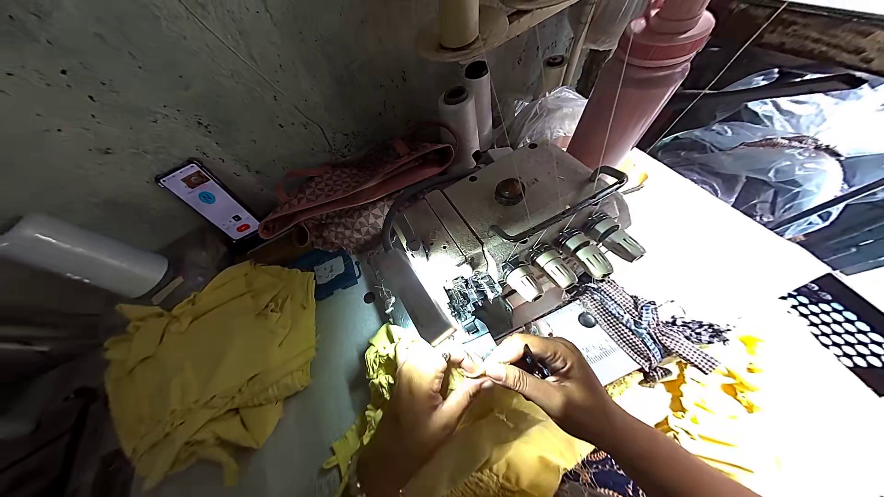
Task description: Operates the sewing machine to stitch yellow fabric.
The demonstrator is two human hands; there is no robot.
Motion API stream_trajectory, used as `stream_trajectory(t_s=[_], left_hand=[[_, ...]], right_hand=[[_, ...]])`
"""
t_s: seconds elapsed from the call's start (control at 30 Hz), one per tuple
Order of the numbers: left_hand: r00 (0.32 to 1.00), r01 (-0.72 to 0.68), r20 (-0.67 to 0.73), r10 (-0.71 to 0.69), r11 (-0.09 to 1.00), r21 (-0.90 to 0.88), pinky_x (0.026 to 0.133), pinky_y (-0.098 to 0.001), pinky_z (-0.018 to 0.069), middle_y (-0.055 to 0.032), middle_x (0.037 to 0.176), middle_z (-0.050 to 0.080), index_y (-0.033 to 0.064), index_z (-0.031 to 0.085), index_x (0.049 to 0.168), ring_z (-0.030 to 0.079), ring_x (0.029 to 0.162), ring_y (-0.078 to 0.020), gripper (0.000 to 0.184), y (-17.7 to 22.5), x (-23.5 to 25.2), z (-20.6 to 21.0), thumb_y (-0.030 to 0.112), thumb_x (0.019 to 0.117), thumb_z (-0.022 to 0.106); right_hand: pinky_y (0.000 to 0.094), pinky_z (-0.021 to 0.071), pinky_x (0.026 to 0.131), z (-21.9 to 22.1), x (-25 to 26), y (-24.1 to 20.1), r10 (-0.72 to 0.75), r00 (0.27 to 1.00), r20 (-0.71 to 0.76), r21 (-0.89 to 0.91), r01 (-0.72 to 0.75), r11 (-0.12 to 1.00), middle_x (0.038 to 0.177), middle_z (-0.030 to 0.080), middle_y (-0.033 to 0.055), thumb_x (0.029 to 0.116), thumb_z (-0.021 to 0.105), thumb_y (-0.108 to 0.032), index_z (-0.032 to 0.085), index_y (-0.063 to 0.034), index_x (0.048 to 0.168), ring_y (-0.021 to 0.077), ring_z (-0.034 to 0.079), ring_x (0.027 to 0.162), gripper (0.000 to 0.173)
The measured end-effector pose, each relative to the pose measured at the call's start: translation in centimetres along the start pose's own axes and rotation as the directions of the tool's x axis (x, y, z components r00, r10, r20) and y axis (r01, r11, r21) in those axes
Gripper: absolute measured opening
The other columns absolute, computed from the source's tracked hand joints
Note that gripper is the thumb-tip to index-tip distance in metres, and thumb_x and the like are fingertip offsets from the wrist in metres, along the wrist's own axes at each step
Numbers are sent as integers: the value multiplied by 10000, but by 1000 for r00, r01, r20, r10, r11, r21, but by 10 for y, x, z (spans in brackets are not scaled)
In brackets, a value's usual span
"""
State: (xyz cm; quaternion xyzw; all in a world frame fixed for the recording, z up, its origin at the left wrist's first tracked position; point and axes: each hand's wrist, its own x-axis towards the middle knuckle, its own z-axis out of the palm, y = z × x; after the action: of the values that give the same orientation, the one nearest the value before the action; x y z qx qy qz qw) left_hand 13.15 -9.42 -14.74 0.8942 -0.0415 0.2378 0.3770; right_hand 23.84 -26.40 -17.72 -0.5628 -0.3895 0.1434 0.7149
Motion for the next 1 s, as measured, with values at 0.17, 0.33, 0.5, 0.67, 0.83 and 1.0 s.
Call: stream_trajectory(t_s=[0.17, 0.33, 0.5, 0.67, 0.83, 1.0], left_hand=[[993, 106, 47, -106, 994, 21, 726, -146, 469, -18, 789, 645, 70, 622, 838, 612, 804, -23, 289, 22, 11, -22, 328, 903, 735], [967, 251, 8, -253, 965, 79, 669, -105, 445, 40, 832, 668, 85, 739, 1023, 554, 734, 58, 383, 30, 15, -28, 444, 891, 723], [975, 220, -2, -221, 969, 110, 678, -111, 439, 16, 731, 631, 67, 701, 744, 570, 732, 45, 306, 22, 18, -30, 339, 880, 730], [962, 272, -55, -267, 956, 106, 731, -105, 464, 11, 794, 651, 51, 682, 759, 593, 789, 47, 271, 17, 16, -32, 290, 875, 737], [958, 286, -64, -280, 950, 125, 723, -93, 456, 13, 803, 648, 53, 668, 771, 587, 793, 59, 273, 23, 15, -35, 296, 878, 730], [967, 246, -98, -234, 960, 133, 749, -75, 460, 16, 826, 641, 54, 668, 806, 591, 825, 75, 282, 27, 13, -42, 315, 908, 697]], right_hand=[[40, 410, 552, -2, 3, -12, -31, 997, -75, -10, 31, 999, 806, 678, -117, 964, 671, -179, 691, -119, 927, -133, 514, 626, 74], [33, 421, 575, -4, 13, -24, -107, 993, -56, -35, 105, 994, 851, 703, -90, 966, 678, -158, 686, -87, 934, -133, 533, 665, 79], [38, 411, 577, 8, 9, -13, -134, 985, -105, -123, 121, 985, 847, 685, -70, 942, 722, -203, 677, -77, 947, -119, 507, 653, 134], [114, 475, 588, 18, -21, 2, -149, 986, -74, -488, 95, 868, 1009, 630, 29, 911, 721, -520, 691, -163, 1006, -10, 581, 740, 370], [119, 489, 640, 25, -31, 12, -196, 978, -71, -555, 125, 822, 1115, 599, 60, 928, 719, -401, 669, -170, 878, 4, 574, 794, 242], [130, 535, 769, 1, -18, 5, -98, 994, -45, -368, 74, 927, 1198, 662, 69, 922, 749, -360, 652, -77, 809, -15, 631, 929, 320]])
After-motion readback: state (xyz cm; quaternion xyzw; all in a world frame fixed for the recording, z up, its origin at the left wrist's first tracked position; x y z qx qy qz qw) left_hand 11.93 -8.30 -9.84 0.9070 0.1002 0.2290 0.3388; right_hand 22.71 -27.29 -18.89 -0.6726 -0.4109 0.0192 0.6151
